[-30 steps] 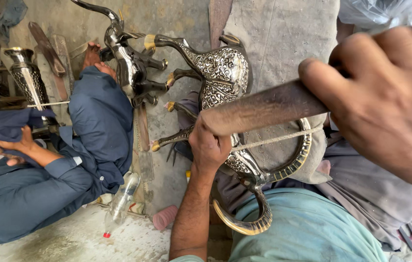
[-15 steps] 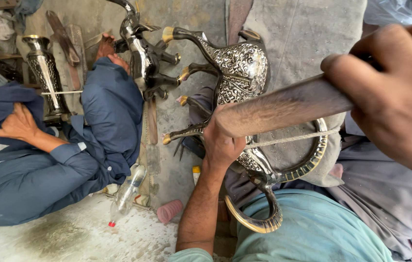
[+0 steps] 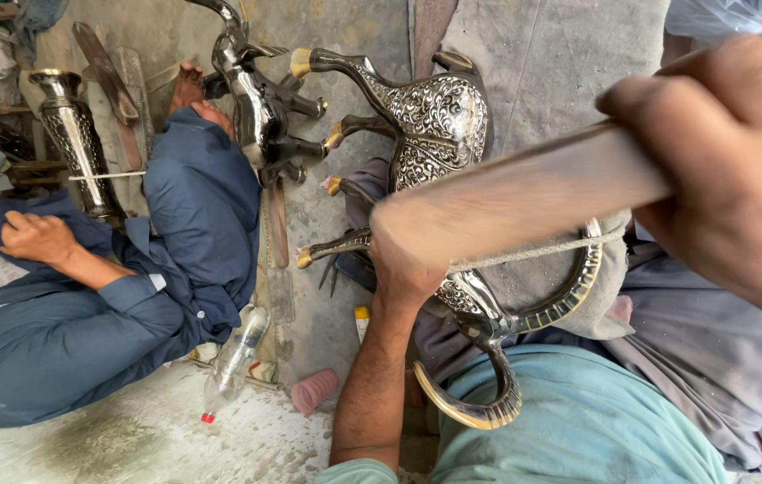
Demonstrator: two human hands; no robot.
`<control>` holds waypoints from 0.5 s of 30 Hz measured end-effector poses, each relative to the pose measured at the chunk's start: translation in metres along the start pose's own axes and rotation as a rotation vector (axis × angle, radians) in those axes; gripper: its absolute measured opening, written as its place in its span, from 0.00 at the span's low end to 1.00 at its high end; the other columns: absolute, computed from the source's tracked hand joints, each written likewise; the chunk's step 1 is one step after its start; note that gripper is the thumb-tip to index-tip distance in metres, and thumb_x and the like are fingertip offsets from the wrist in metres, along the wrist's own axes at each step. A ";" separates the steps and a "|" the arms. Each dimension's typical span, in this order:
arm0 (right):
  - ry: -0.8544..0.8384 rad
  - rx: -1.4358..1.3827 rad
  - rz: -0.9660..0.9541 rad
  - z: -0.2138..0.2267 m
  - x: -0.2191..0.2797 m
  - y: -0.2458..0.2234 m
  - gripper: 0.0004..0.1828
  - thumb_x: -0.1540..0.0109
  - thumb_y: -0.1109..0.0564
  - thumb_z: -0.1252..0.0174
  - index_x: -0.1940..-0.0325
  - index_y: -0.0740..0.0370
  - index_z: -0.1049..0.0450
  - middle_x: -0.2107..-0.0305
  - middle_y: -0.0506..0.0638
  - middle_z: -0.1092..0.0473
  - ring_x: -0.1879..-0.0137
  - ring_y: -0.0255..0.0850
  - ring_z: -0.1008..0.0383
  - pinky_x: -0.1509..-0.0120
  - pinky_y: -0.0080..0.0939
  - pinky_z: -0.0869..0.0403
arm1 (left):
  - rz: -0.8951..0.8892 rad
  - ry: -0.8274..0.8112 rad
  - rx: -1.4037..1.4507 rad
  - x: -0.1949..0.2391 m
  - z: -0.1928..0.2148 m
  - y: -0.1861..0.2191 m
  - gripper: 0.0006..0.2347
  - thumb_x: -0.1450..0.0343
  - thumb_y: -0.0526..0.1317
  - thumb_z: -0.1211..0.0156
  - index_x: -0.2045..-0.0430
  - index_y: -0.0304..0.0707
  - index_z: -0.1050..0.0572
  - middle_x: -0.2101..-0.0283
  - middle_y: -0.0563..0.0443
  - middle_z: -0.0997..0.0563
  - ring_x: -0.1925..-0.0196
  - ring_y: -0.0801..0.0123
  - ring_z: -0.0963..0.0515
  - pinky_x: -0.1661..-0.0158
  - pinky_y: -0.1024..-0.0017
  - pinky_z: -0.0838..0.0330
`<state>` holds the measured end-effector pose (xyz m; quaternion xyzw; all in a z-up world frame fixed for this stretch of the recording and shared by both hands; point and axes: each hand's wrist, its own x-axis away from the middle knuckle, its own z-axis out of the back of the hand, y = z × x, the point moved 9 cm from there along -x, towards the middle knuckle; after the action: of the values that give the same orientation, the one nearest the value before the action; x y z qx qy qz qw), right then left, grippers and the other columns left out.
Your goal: The person uses a hammer and chisel to engrave a decorative pattern on a silver-colored metal animal figurine. The person holds the chisel with one hand and strikes it with a hammer in the other, working on the figurine's body.
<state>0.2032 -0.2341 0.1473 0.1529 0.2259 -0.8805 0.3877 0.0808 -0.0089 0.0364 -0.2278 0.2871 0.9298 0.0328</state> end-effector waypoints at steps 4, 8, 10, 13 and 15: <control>-0.038 -0.052 -0.016 -0.008 0.002 0.004 0.30 0.57 0.64 0.26 0.50 0.61 0.20 0.62 0.55 0.29 0.55 0.50 0.30 0.53 0.47 0.29 | -0.058 -0.022 -0.015 -0.009 0.004 0.010 0.12 0.29 0.34 0.42 0.52 0.32 0.27 0.53 0.38 0.21 0.53 0.45 0.17 0.49 0.59 0.22; 0.002 -0.054 0.017 -0.001 -0.002 -0.007 0.30 0.60 0.63 0.26 0.53 0.61 0.19 0.64 0.54 0.26 0.59 0.50 0.28 0.56 0.47 0.27 | -0.180 -0.039 0.001 -0.016 0.005 0.021 0.08 0.29 0.34 0.44 0.58 0.36 0.26 0.58 0.43 0.20 0.53 0.47 0.17 0.48 0.56 0.22; -0.017 0.006 0.022 0.003 -0.008 -0.012 0.29 0.59 0.63 0.25 0.52 0.61 0.19 0.66 0.54 0.27 0.60 0.49 0.27 0.58 0.45 0.26 | -0.060 0.006 0.050 -0.014 0.006 0.009 0.06 0.28 0.34 0.44 0.59 0.35 0.26 0.59 0.43 0.20 0.57 0.49 0.17 0.52 0.55 0.22; -0.060 -0.051 0.016 0.014 -0.018 -0.017 0.30 0.55 0.64 0.26 0.48 0.63 0.20 0.65 0.57 0.27 0.61 0.48 0.27 0.60 0.46 0.27 | 0.146 0.058 0.087 -0.001 0.007 -0.013 0.06 0.26 0.35 0.44 0.57 0.36 0.29 0.58 0.43 0.20 0.58 0.52 0.17 0.55 0.58 0.22; -0.055 -0.192 -0.016 0.020 -0.024 -0.017 0.32 0.58 0.64 0.28 0.49 0.63 0.20 0.65 0.57 0.27 0.61 0.50 0.26 0.58 0.49 0.27 | 0.062 0.036 -0.014 0.006 0.006 -0.008 0.07 0.25 0.35 0.44 0.56 0.37 0.31 0.58 0.43 0.20 0.59 0.54 0.17 0.57 0.60 0.22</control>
<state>0.2039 -0.2194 0.1802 0.0892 0.2996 -0.8617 0.3997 0.0751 0.0003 0.0338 -0.2357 0.2883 0.9281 -0.0028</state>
